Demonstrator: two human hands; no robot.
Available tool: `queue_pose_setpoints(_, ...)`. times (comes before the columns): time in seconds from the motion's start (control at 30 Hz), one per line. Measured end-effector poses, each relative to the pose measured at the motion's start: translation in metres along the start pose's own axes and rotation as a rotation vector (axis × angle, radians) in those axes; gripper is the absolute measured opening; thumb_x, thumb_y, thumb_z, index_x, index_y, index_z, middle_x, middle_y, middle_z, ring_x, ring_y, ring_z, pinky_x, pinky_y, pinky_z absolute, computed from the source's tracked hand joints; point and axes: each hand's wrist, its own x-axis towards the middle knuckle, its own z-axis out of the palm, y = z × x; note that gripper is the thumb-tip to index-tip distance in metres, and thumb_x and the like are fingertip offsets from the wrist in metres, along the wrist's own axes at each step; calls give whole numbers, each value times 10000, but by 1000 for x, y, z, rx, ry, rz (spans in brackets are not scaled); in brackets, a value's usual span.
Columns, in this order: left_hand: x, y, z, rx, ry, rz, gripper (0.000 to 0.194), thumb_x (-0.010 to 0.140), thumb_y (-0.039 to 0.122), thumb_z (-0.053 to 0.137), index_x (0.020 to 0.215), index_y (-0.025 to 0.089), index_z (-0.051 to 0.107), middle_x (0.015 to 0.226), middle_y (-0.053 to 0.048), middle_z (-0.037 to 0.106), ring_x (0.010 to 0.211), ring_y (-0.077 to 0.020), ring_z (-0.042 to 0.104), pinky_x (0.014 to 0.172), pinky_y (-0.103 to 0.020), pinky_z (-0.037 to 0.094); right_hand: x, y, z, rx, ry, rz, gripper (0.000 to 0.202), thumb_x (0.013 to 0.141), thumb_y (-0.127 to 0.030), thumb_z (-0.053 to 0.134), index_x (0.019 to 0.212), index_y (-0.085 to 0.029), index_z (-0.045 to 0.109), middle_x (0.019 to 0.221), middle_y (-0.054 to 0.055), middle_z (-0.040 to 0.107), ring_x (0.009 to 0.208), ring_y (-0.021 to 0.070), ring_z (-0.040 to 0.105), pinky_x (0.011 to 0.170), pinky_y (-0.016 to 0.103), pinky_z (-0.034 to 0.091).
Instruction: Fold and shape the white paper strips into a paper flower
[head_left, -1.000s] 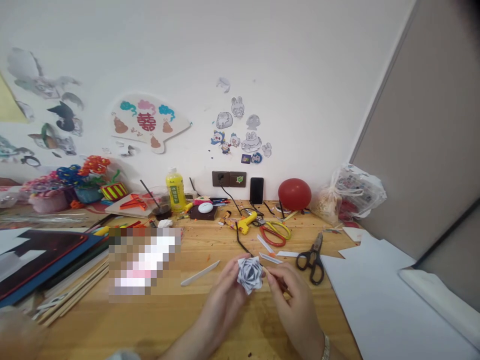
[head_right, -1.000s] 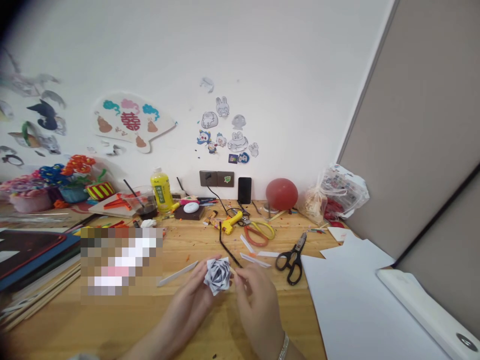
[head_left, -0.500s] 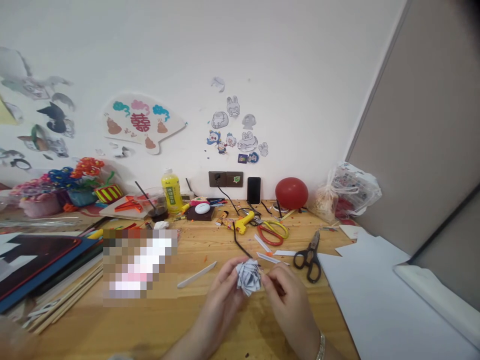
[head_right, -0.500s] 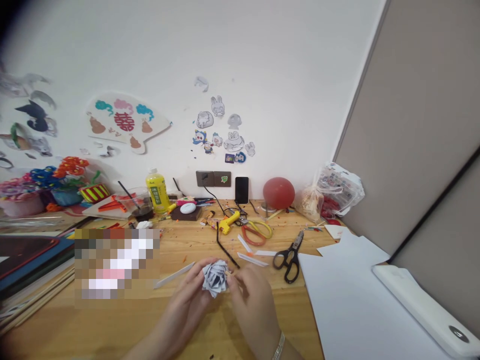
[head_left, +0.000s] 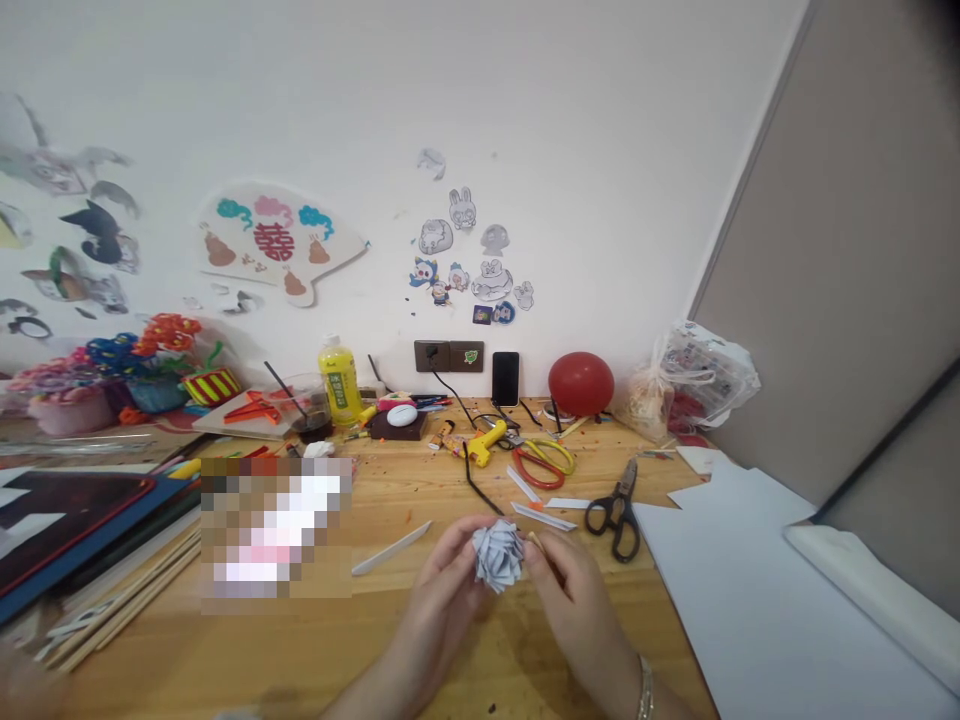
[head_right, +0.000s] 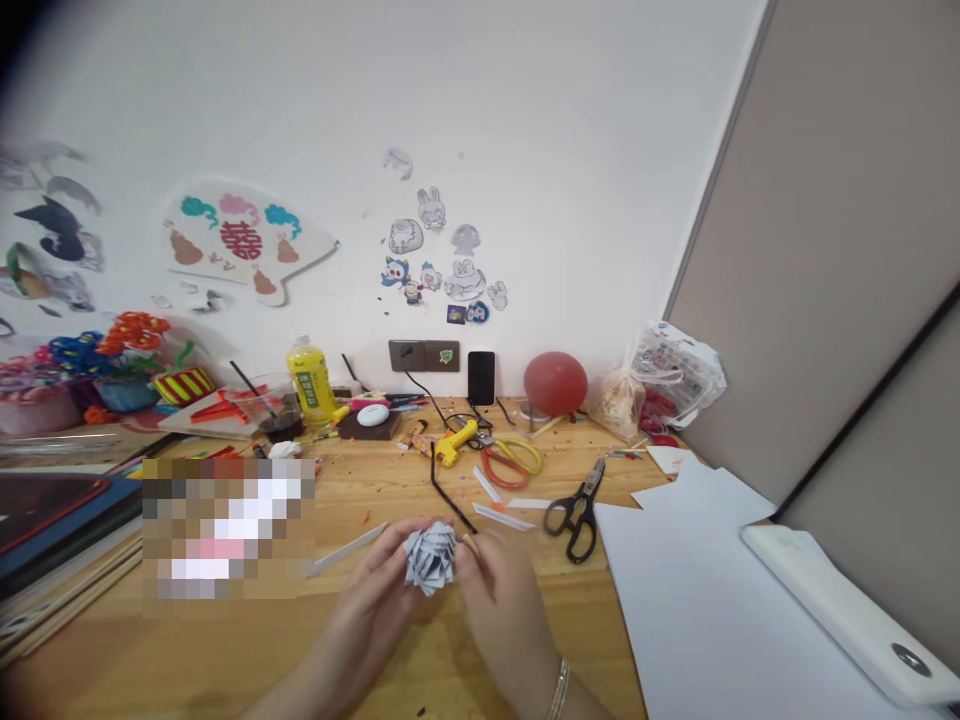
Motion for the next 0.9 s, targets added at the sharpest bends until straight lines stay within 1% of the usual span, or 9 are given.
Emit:
queue_pose_setpoints(0.13,0,-1,-2,11,-9,-6,185,770,267,620,937,194,652,956,-55,663,866,-168,579,797,-270,427,2,-2,-5,-89,-36,-51,278,915,-305,382,745,-186,567,692,16,570,669,159,541,613,259,418)
queue_pose_setpoints(0.23,0,0,-1,6,-19,-1,176,781,262,608,938,196,652,968,-57,668,880,-169,579,813,-275,418,3,-4,-9,-146,-26,-120,280,929,-253,333,864,-196,599,773,40,604,747,176,568,669,284,439)
queue_pose_setpoints(0.33,0,3,1,-25,-6,3,189,771,274,619,940,195,651,970,-65,675,913,-182,582,838,-287,411,5,-3,-11,-134,18,-177,299,933,-200,295,1007,-206,585,906,65,631,863,183,586,736,298,462)
queue_pose_setpoints(0.43,0,5,2,-49,16,7,197,761,270,631,938,186,652,970,-73,679,915,-184,584,835,-287,417,6,0,-12,-155,83,-236,274,918,-179,331,1053,-197,569,964,73,650,903,187,601,773,307,475)
queue_pose_setpoints(0.57,-1,4,2,-61,9,6,175,775,246,614,933,181,654,983,-73,680,917,-176,587,824,-272,426,4,0,-14,-217,74,-260,277,911,-178,373,1113,-215,559,1021,62,655,946,189,598,801,309,463)
queue_pose_setpoints(0.63,-1,4,3,-62,10,8,169,782,234,606,935,180,654,979,-74,678,924,-177,588,822,-269,428,1,-1,-12,-205,116,-246,259,914,-194,368,1072,-211,572,1003,64,657,931,186,601,781,297,466)
queue_pose_setpoints(0.73,-2,3,3,-53,13,11,172,780,236,608,935,177,654,965,-75,674,909,-178,589,819,-274,430,-2,-3,-8,-169,166,-192,237,921,-230,346,924,-199,581,852,51,666,784,169,623,666,261,473)
queue_pose_setpoints(0.83,-1,3,4,-39,13,11,169,769,245,620,919,180,660,942,-68,676,873,-173,591,809,-277,434,-4,-3,-2,-142,133,-129,223,917,-268,355,839,-195,551,700,16,626,628,148,597,549,231,441)
queue_pose_setpoints(0.9,-1,3,5,-31,12,7,168,756,252,632,908,185,664,923,-62,678,857,-172,591,798,-276,438,-5,-2,-1,-118,96,-110,207,912,-276,364,830,-194,535,668,4,607,590,140,581,527,222,425)
